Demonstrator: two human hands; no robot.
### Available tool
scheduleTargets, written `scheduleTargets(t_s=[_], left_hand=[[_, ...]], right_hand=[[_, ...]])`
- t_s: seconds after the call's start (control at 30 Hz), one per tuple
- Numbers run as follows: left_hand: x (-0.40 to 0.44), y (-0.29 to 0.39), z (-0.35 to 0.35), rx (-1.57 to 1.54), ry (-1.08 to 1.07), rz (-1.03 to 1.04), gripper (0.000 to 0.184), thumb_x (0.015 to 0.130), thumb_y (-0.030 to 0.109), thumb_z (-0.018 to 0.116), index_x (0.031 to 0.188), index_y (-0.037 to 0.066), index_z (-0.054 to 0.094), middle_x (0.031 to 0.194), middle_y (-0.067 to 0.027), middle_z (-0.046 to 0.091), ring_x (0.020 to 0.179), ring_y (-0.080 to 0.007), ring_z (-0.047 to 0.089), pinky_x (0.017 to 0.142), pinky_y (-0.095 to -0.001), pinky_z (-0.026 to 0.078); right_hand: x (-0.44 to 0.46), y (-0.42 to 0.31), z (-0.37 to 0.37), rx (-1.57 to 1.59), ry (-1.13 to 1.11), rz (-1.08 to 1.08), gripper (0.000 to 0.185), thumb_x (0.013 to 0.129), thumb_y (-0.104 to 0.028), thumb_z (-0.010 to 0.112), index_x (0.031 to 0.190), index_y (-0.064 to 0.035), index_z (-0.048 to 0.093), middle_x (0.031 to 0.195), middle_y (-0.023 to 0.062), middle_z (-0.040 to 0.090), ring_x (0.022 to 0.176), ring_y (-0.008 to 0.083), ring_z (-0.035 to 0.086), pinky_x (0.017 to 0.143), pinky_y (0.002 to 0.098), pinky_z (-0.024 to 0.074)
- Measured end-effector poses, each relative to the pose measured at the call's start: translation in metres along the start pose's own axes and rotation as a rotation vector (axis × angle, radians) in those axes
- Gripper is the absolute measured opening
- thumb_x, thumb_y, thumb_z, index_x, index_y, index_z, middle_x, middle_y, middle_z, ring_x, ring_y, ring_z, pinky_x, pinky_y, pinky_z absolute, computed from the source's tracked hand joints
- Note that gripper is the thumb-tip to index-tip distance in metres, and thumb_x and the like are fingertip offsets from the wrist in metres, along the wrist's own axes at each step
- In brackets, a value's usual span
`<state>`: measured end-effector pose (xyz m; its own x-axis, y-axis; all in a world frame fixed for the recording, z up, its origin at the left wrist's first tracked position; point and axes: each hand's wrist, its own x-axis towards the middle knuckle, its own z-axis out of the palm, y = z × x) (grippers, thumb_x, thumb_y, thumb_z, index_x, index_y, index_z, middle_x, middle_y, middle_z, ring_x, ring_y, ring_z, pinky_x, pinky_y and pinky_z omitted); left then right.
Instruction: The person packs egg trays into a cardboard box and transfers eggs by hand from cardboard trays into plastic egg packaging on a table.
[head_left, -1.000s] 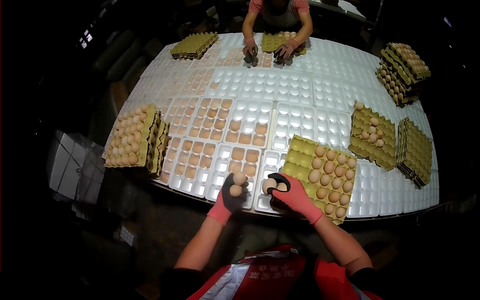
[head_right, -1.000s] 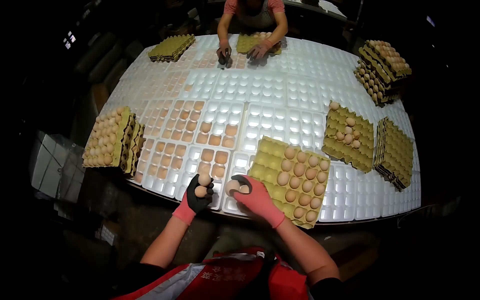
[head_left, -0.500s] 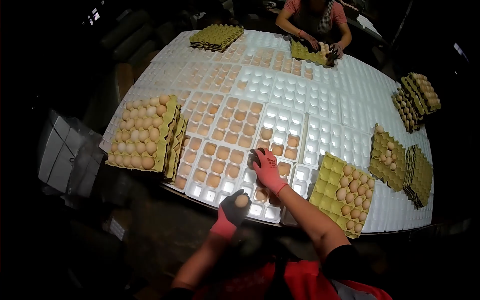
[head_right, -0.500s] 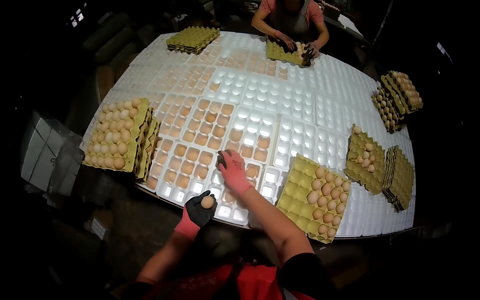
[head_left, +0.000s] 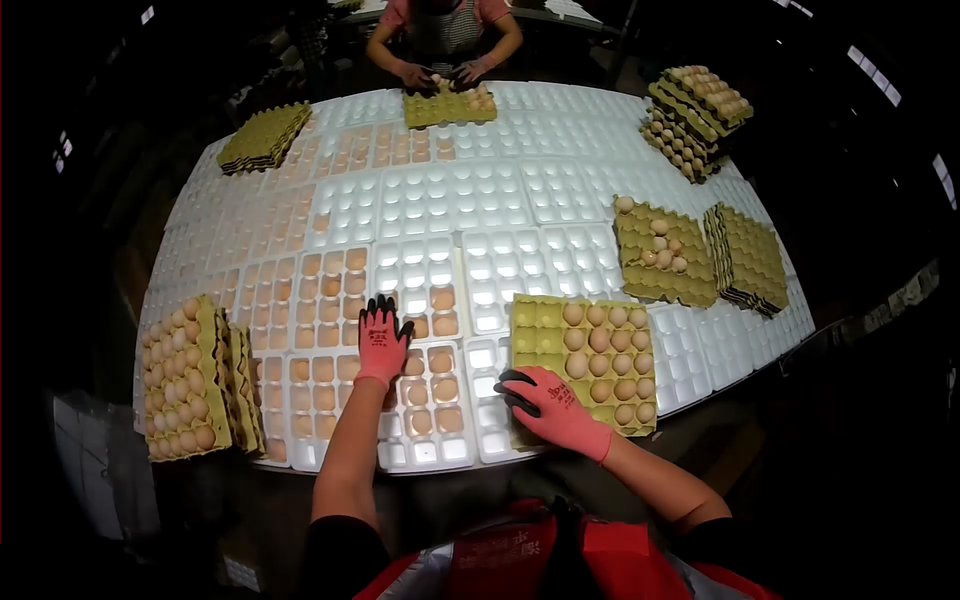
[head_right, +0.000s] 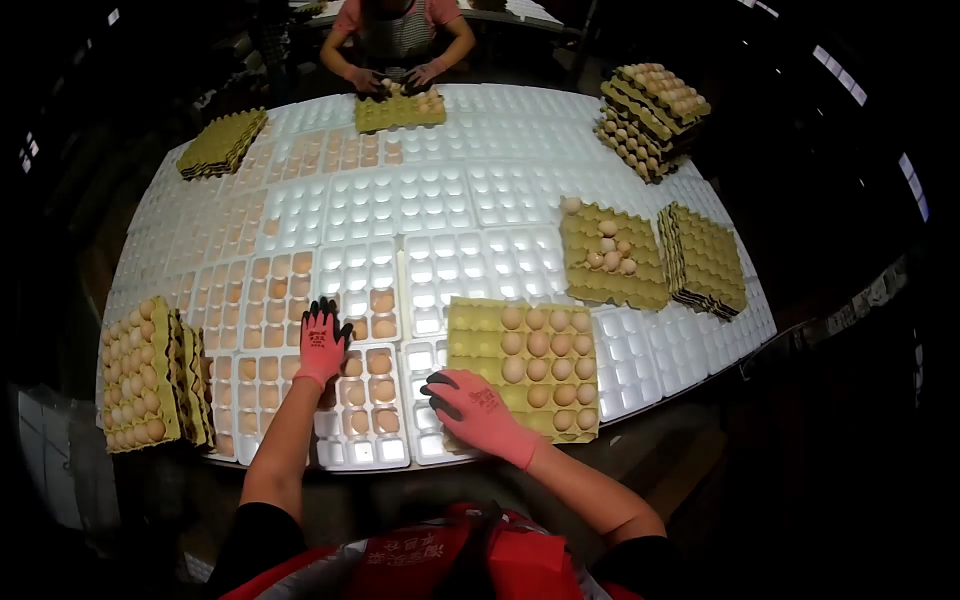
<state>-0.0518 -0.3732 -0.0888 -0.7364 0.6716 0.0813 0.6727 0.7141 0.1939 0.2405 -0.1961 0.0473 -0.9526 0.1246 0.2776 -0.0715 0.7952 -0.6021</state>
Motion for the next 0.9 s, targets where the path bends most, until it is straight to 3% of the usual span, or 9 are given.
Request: scheduleTargets(t_s=[0.23,0.3,0.37,0.43,0.5,0.7,0.77,0.83,0.9], left_hand=[[0.033,-0.016,-0.013,0.156,-0.218,-0.011,0.051,0.088,0.031,0.064,0.131,0.005,0.055,0.136,-0.0189,0.051,0.134,-0.0393,0.040,0.117,-0.0509,0.023],[0.031,0.014,-0.033,0.070,-0.010,-0.036,0.041,0.086,0.025,0.067,0.121,0.005,0.062,0.122,-0.0159,0.059,0.119,-0.0367,0.052,0.106,-0.0484,0.036],[0.020,0.072,-0.054,-0.204,0.227,-0.092,0.035,0.085,0.022,0.068,0.115,0.006,0.066,0.114,-0.0143,0.062,0.110,-0.0348,0.057,0.098,-0.0466,0.043],[-0.008,0.160,-0.073,-0.412,0.076,0.088,0.030,0.081,0.019,0.072,0.108,0.007,0.068,0.105,-0.0132,0.064,0.101,-0.0328,0.060,0.088,-0.0438,0.047],[-0.042,0.235,-0.080,-0.280,-0.125,0.427,0.040,0.076,0.016,0.074,0.115,0.012,0.065,0.109,-0.0115,0.062,0.106,-0.0330,0.058,0.094,-0.0423,0.044],[-0.047,0.307,-0.029,0.019,-0.150,0.618,0.050,0.080,0.030,0.073,0.124,0.010,0.056,0.115,-0.0140,0.055,0.108,-0.0321,0.054,0.090,-0.0426,0.043],[-0.042,0.310,-0.036,-0.110,-0.199,0.517,0.048,0.078,0.024,0.075,0.119,0.009,0.057,0.116,-0.0144,0.055,0.107,-0.0322,0.055,0.090,-0.0421,0.044],[-0.042,0.307,-0.044,-0.353,-0.171,0.397,0.045,0.078,0.021,0.074,0.118,0.008,0.057,0.116,-0.0157,0.057,0.106,-0.0337,0.057,0.090,-0.0429,0.046],[-0.047,0.288,-0.021,-1.294,-0.247,-0.117,0.032,0.091,0.021,0.067,0.117,0.005,0.059,0.108,-0.0087,0.064,0.101,-0.0195,0.062,0.088,-0.0335,0.050]], right_hand=[[-0.098,0.094,-0.096,-0.163,0.042,0.358,0.036,0.085,-0.017,0.068,0.119,-0.0089,0.062,0.120,0.0137,0.059,0.109,0.0345,0.057,0.091,0.0427,0.0485],[-0.094,0.104,-0.131,-0.172,0.095,0.505,0.037,0.083,-0.018,0.069,0.118,-0.0094,0.062,0.115,0.0140,0.059,0.105,0.0345,0.058,0.087,0.0437,0.0491],[-0.079,0.112,-0.121,-0.184,0.025,0.275,0.044,0.081,-0.023,0.071,0.121,-0.0103,0.058,0.112,0.0134,0.057,0.102,0.0327,0.057,0.084,0.0441,0.0470],[-0.074,0.118,-0.082,-0.401,-0.190,0.071,0.052,0.079,-0.028,0.074,0.124,-0.0107,0.055,0.114,0.0121,0.055,0.104,0.0298,0.055,0.084,0.0422,0.0438],[-0.071,0.109,-0.086,-0.521,-0.286,0.097,0.048,0.079,-0.032,0.074,0.118,-0.0106,0.056,0.113,0.0107,0.053,0.102,0.0264,0.052,0.082,0.0393,0.0418],[-0.106,0.133,-0.062,-0.524,-0.285,0.024,0.053,0.077,-0.033,0.076,0.120,-0.0104,0.056,0.110,0.0080,0.053,0.101,0.0228,0.052,0.084,0.0372,0.0424],[-0.102,0.138,-0.073,-0.283,-0.251,-0.002,0.049,0.079,-0.028,0.076,0.121,-0.0097,0.057,0.111,0.0081,0.056,0.102,0.0224,0.056,0.085,0.0380,0.0452],[-0.092,0.126,-0.114,0.511,-0.144,0.620,0.038,0.083,-0.019,0.070,0.118,-0.0073,0.058,0.114,0.0100,0.061,0.103,0.0238,0.062,0.085,0.0385,0.0499],[-0.082,0.143,-0.134,0.539,0.005,0.504,0.032,0.085,-0.017,0.066,0.114,-0.0040,0.059,0.114,0.0144,0.062,0.102,0.0263,0.064,0.083,0.0386,0.0517]])
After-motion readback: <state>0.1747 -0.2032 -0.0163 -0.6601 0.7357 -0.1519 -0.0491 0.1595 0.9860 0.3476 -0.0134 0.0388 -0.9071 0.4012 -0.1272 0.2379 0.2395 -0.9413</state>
